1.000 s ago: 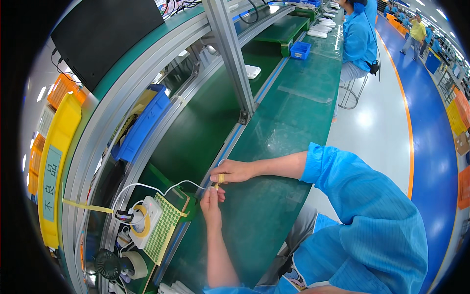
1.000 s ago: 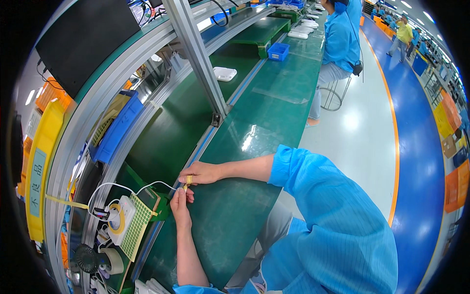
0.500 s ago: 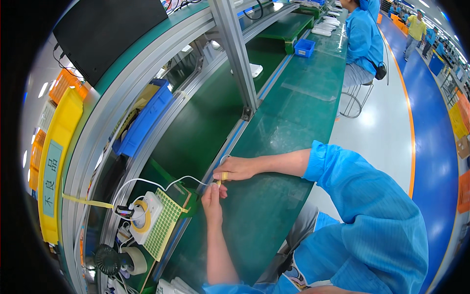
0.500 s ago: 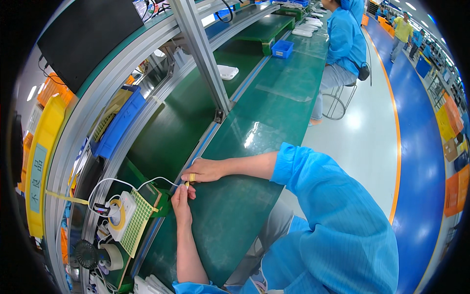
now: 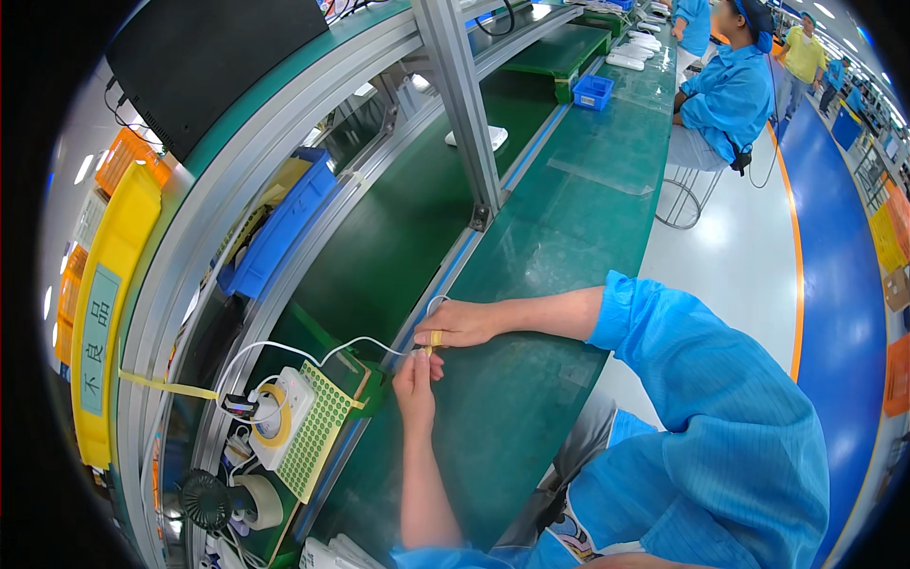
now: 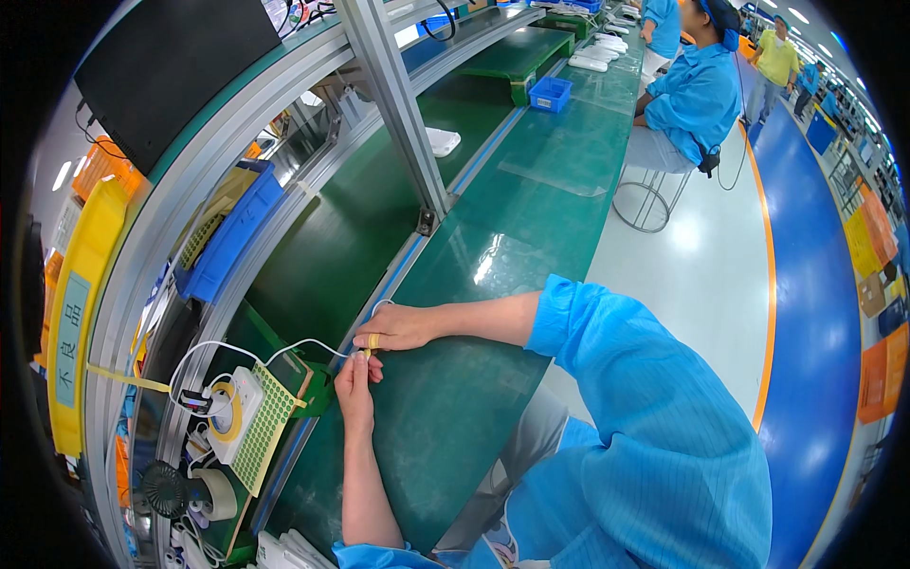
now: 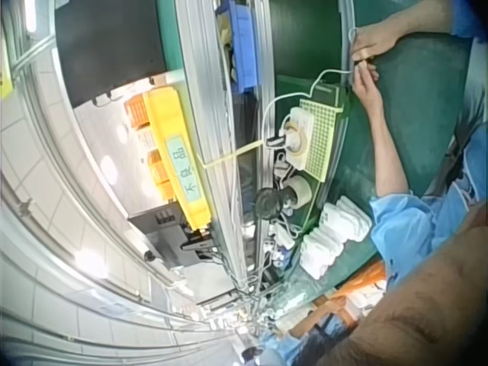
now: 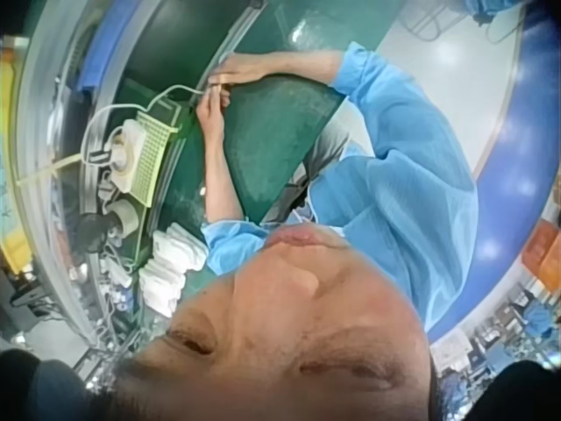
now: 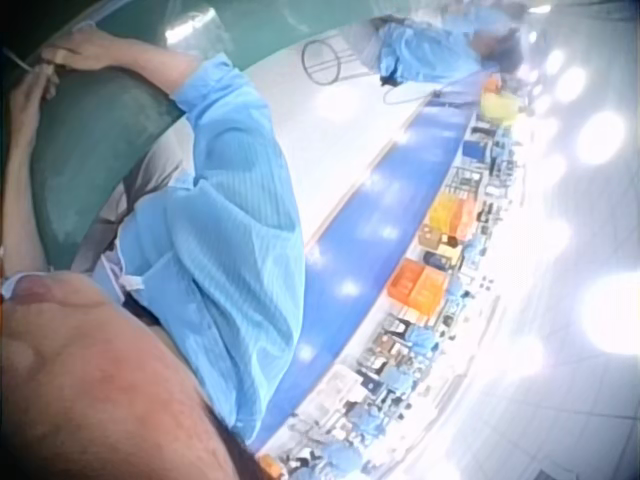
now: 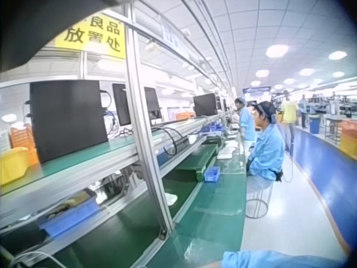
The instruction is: Connecting cables and testing white electronic components on a factory assembly line.
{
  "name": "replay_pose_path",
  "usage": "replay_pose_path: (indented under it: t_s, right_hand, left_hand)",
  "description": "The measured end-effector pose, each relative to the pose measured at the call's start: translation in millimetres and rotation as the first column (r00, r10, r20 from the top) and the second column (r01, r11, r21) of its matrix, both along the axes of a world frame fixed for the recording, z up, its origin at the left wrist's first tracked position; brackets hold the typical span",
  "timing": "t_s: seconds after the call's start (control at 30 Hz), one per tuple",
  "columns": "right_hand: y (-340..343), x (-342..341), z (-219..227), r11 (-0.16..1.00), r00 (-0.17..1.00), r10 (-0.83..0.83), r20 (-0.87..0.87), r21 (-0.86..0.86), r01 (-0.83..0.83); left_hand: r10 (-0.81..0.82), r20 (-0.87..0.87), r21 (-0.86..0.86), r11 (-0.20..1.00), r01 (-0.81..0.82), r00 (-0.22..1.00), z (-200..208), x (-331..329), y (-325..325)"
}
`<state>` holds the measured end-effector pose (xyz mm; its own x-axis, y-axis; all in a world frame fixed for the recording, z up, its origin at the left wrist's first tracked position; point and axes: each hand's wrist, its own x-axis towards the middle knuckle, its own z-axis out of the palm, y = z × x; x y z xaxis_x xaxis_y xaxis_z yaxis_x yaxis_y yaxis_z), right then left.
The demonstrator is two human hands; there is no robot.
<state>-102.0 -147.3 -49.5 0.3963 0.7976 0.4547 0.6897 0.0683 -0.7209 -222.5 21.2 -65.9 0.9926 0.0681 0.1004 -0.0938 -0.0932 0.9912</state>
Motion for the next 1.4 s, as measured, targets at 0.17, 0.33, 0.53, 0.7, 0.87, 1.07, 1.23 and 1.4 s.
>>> replay_pose_path:
  t_s: [0.17, 0.33, 0.53, 0.7, 0.87, 1.07, 1.23, 1.4]
  right_hand:
    - [-0.2, -0.6, 0.5, 1.000, 1.000, -0.006, 0.016, -0.004, 0.006]
    - [-0.2, -0.8, 1.2, 1.000, 0.999, -0.004, 0.031, -0.006, 0.004]
    - [-2.1, 2.6, 0.9, 0.993, 0.999, 0.037, 0.011, -0.113, -0.036]
    - [-2.2, 0.1, 1.5, 0.998, 1.000, 0.025, 0.018, -0.054, -0.024]
    - [-0.4, -0.1, 0.7, 1.000, 0.999, 0.016, 0.033, 0.012, -0.016]
    - [-2.4, 1.7, 0.4, 0.994, 0.999, 0.041, 0.027, -0.107, -0.038]
    - [-3.7, 0.6, 2.0, 0.997, 0.997, 0.042, 0.062, -0.074, -0.037]
    - [-1.0, -1.1, 0.9, 0.999, 0.995, 0.045, 0.089, -0.021, -0.043]
  left_hand:
    - [0.006, -0.016, 0.012, 1.000, -0.006, 1.000, -0.9, 0.1, 0.4]
    - [0.018, -0.026, 0.027, 0.999, -0.017, 1.000, 0.2, 0.5, -1.3]
    - [0.013, -0.025, 0.027, 1.000, -0.013, 1.000, 0.5, 0.3, -1.3]
    - [0.012, -0.031, 0.003, 1.000, -0.012, 0.999, 1.8, 0.9, -2.3]
    - [0.031, -0.022, -0.014, 0.999, -0.031, 0.999, 1.1, 0.6, -1.4]
    - [0.035, -0.028, -0.041, 0.998, -0.036, 0.999, -0.1, -0.3, 0.0]
    - [0.038, -0.030, -0.029, 0.999, -0.039, 0.999, -0.8, 1.1, -1.6]
    - [0.059, -0.020, -0.004, 0.998, -0.059, 0.998, -2.8, 0.5, 1.5]
